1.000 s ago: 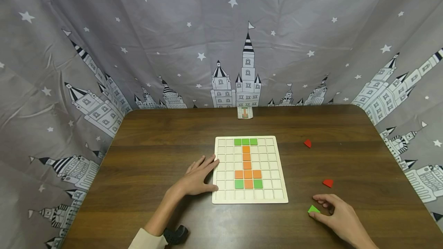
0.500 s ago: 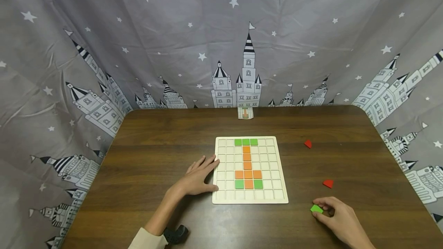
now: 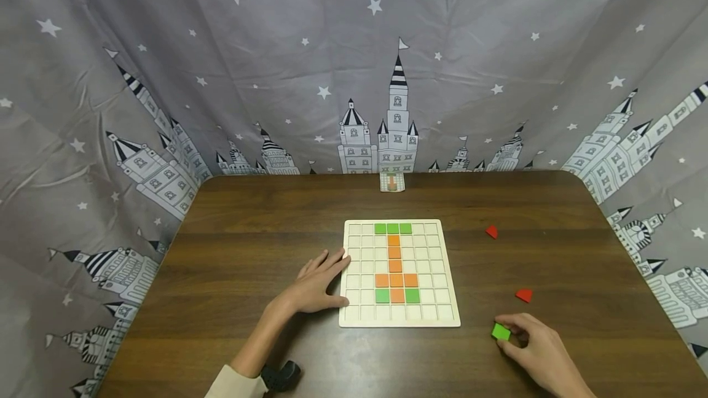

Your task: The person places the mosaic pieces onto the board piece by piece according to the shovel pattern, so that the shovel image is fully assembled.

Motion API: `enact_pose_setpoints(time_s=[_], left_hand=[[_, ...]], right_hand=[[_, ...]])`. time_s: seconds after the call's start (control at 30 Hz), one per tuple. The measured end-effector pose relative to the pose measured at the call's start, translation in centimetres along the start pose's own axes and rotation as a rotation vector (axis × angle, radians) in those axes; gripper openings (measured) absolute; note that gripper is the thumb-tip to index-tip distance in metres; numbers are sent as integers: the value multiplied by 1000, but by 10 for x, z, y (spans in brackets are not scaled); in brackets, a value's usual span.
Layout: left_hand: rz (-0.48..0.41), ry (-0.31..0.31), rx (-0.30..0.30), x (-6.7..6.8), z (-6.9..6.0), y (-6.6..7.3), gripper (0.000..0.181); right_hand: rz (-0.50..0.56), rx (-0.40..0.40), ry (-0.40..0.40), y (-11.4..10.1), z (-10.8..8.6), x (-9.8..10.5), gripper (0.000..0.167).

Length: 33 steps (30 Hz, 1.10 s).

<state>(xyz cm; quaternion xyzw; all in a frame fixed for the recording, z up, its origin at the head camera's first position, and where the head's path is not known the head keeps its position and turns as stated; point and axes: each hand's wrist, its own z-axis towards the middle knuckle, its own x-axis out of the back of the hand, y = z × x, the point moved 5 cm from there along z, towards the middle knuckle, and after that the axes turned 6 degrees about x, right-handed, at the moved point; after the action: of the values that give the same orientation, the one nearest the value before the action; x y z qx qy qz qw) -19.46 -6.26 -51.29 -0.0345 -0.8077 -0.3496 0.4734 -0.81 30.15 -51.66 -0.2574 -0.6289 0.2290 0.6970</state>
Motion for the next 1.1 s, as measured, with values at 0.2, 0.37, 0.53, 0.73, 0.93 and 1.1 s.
enact_pose_setpoints(time_s=[0.2, 0.37, 0.53, 0.73, 0.93, 1.1], left_hand=[[-5, 3, -2, 0, -1, 1, 83], [-7, 1, -3, 0, -1, 1, 84], [-6, 1, -8, 0, -2, 1, 83], [-10, 3, -17, 0, -3, 0, 83], [-9, -3, -5, -1, -1, 1, 84], [-3, -5, 1, -1, 0, 1, 83]], right_hand=[[47, 94, 41, -16, 13, -3, 29], [94, 216, 54, -36, 26, -11, 32], [127, 274, 1, -56, 41, -26, 33], [147, 358, -90, -79, 57, -50, 32], [153, 424, -145, -97, 68, -74, 29], [136, 429, -164, -107, 72, -89, 26]])
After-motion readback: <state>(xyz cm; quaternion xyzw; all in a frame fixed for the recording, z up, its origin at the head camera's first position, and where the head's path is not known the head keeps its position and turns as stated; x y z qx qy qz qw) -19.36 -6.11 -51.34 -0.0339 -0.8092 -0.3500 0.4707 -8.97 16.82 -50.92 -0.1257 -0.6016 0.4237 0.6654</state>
